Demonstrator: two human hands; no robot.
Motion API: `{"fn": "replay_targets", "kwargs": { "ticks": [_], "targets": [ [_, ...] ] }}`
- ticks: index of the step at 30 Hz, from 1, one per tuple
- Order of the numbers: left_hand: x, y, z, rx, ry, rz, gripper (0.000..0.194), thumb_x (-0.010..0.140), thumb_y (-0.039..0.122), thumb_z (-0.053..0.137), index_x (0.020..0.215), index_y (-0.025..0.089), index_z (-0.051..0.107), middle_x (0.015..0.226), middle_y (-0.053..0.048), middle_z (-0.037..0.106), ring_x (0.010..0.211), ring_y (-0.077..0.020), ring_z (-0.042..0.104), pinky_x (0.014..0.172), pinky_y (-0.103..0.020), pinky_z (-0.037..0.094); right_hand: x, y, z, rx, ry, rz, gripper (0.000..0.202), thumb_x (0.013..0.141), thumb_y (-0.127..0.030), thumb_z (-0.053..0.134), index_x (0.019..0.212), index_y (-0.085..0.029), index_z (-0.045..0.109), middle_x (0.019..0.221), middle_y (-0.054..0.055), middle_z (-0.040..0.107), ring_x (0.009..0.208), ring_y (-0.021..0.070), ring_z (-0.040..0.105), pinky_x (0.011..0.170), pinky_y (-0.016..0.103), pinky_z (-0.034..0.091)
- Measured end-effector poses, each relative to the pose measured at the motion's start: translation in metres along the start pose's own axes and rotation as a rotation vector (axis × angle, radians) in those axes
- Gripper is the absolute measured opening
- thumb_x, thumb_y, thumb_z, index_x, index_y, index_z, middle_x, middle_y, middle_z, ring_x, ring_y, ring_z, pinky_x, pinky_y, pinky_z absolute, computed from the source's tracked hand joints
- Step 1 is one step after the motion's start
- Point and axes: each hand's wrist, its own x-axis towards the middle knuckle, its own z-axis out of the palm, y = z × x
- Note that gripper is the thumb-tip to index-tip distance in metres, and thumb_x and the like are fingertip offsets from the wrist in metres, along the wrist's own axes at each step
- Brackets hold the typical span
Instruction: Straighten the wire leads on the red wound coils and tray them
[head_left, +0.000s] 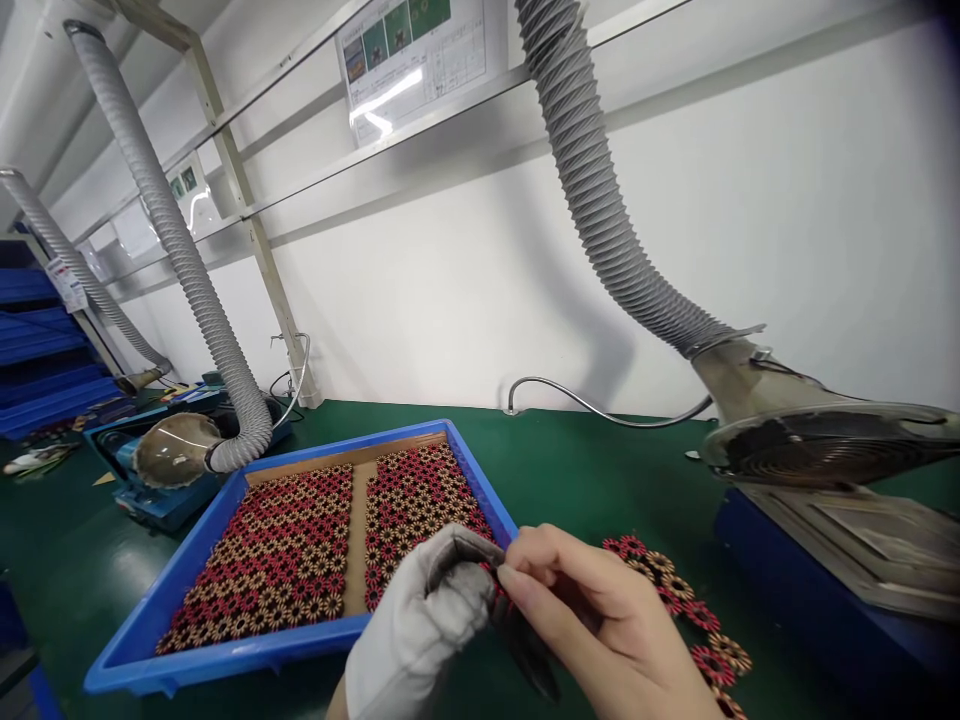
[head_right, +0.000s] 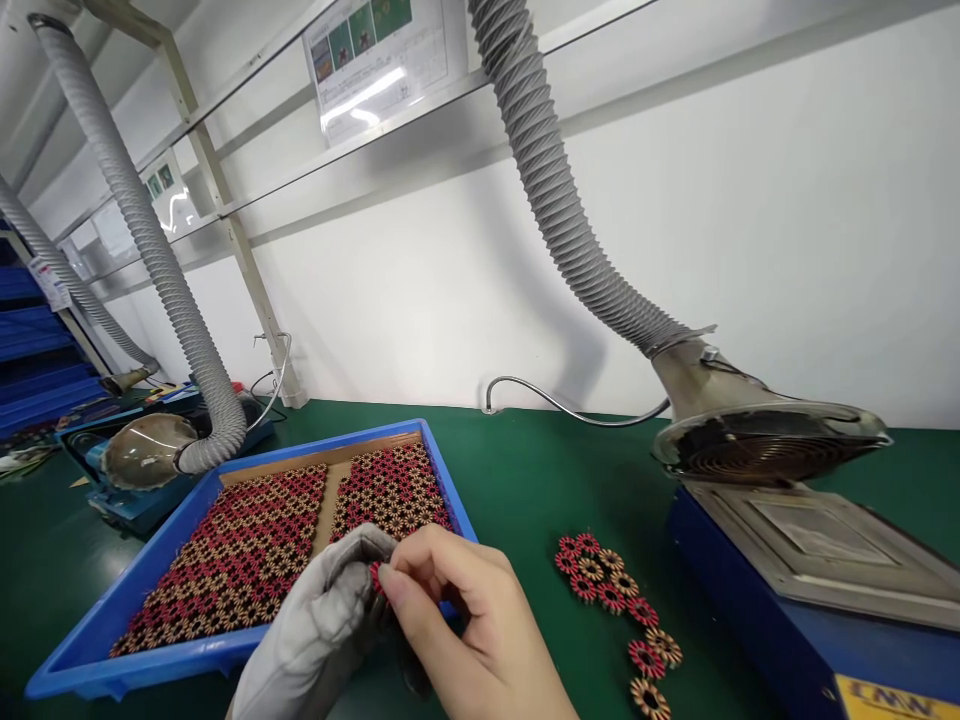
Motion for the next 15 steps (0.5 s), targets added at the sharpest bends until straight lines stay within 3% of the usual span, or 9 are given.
{"fn": "replay_targets", "kwargs": {
  "ticks": [9,12,15],
  "targets": [
    [0.0015,0.0008,0.0018,0.051,0.0,0.066,0.039,0.077,0.053,0.062,0.081,0.014,0.062,0.07,-0.001,0.051,0.068,-0.0124,0.048,0.067,-0.025,0.04,0.0005,-0.0052,0.0032,0.125,0.107,0.161,0.035,0.084,-0.048,0.054,0.063,-0.019,0.055,0.052,-0.005,0.037,0.044,0.0085,0.028,0.04,0.023,0.022],
    [0.0024,0.0007,0.0016,0.025,0.0,0.087,0.041,0.074,0.055,0.064,0.086,0.015,0.064,0.072,-0.002,0.053,0.067,-0.0124,0.05,0.064,-0.025,0.04,0.0005,-0.0038,0.0042,0.152,0.18,0.095,0.03,0.081,-0.042,0.06,0.061,-0.019,0.06,0.053,-0.003,0.044,0.047,0.0097,0.035,0.043,0.023,0.029],
    [0.0027,-0.0001,0.0025,-0.059,-0.074,0.039,0.053,0.067,0.059,0.069,0.095,0.014,0.065,0.074,-0.003,0.056,0.062,-0.0132,0.054,0.058,-0.026,0.041,-0.0006,-0.0044,0.0035,0.078,0.227,-0.04,0.023,0.08,-0.033,0.062,0.061,-0.021,0.065,0.054,-0.002,0.049,0.049,0.0115,0.041,0.047,0.024,0.034]
  ]
}}
